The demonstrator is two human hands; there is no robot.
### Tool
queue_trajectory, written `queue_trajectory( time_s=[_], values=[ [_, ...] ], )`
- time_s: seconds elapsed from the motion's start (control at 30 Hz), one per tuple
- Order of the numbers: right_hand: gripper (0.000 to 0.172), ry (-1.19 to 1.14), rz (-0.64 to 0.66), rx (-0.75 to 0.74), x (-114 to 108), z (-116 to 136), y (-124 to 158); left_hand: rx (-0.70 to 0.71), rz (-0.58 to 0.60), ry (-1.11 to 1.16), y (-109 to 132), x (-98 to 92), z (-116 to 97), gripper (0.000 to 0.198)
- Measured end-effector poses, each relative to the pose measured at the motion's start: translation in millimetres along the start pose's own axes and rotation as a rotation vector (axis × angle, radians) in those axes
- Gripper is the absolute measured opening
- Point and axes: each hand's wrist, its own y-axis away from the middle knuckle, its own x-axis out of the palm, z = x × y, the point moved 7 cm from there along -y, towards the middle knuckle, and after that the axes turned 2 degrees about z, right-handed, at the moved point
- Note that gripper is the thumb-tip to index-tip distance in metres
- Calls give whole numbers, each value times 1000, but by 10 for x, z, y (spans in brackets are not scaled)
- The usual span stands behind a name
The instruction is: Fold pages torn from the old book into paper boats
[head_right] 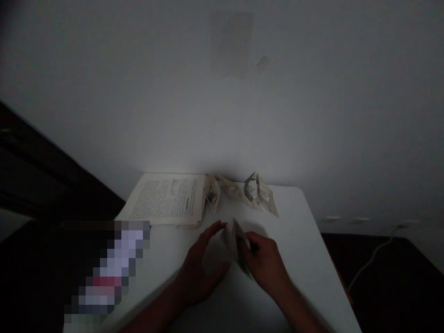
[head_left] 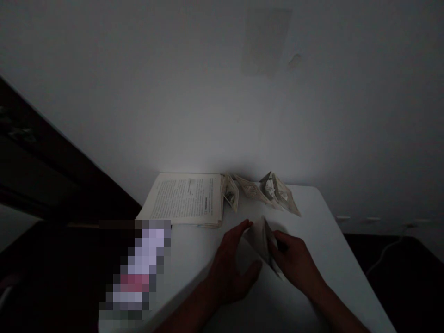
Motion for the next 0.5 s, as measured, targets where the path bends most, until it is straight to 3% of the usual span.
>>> queue_trajectory(
  time_s=[0.13, 0.23, 0.37, 0.5],
  values=[
    [27, -504, 140, 118, 56, -64, 19, -12, 6, 79, -130, -179, -17, 66],
    [29, -804, 138, 272, 100, -116, 65, 2, 31, 131, -209, -225, -19, 62],
    [30, -964, 54, 418, 147, -150, 139, 30, 76, 197, -257, -175, -48, 55],
    [28, -973, 41, 463, 194, -151, 182, 51, 95, 245, -251, -124, -49, 47]
  ],
)
